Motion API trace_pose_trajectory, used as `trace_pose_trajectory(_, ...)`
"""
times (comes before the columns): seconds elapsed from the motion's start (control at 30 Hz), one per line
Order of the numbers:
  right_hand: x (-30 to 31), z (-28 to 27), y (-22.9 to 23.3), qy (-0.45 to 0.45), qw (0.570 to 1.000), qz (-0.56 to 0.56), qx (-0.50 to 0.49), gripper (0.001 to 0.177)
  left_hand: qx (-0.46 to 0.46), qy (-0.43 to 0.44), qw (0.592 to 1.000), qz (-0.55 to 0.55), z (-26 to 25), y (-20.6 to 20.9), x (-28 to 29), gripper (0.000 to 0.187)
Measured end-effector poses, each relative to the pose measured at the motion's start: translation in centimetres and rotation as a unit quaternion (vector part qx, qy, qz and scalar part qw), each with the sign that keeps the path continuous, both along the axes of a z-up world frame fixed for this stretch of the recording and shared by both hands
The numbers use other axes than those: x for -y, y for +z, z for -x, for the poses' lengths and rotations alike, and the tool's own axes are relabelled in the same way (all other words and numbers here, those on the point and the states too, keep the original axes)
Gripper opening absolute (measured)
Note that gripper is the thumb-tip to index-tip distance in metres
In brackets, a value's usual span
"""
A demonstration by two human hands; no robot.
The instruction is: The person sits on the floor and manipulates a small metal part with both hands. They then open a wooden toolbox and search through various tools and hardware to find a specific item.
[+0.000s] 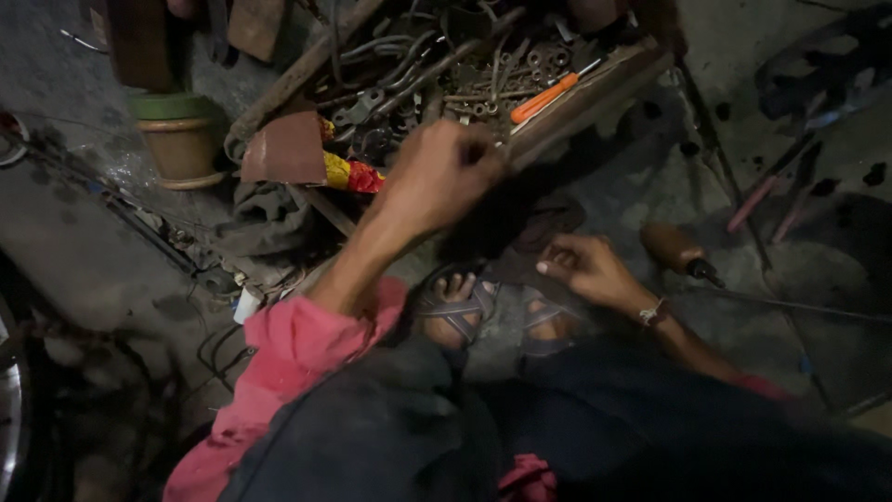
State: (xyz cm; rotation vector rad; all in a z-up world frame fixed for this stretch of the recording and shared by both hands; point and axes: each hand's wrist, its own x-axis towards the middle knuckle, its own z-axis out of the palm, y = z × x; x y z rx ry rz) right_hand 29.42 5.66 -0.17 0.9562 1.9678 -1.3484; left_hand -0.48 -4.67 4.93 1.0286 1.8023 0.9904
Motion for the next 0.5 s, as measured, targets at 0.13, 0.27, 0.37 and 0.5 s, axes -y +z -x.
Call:
trace_pose_trajectory(0.13,0.0,0.0,-0.3,-0.027,0.999,0.024,-0.023,0.018,-0.482,0.046,0.871,-0.083,0.7,2.8,2.8,0.013)
trace_pose_trajectory(0.27,0.0,-0.5,-0.8,-0.016,0.999,0.021,-0.027,0.018,-0.267,-0.06,0.962,0.004,0.4,0.3,0.7,0.008)
trace_pose_trajectory(0.37,-0.2,-0.4,-1.1,-0.015,0.999,0.016,-0.044,0.018,-0.369,-0.073,0.919,-0.116,-0.4,-2.3,-3.2,0.018)
trace_pose_trajectory(0.5,0.0,-1.0,-1.3,-0.019,0.998,0.008,-0.062,0.02,-0.444,-0.078,0.871,-0.194,-0.2,-4.0,-4.5,0.035)
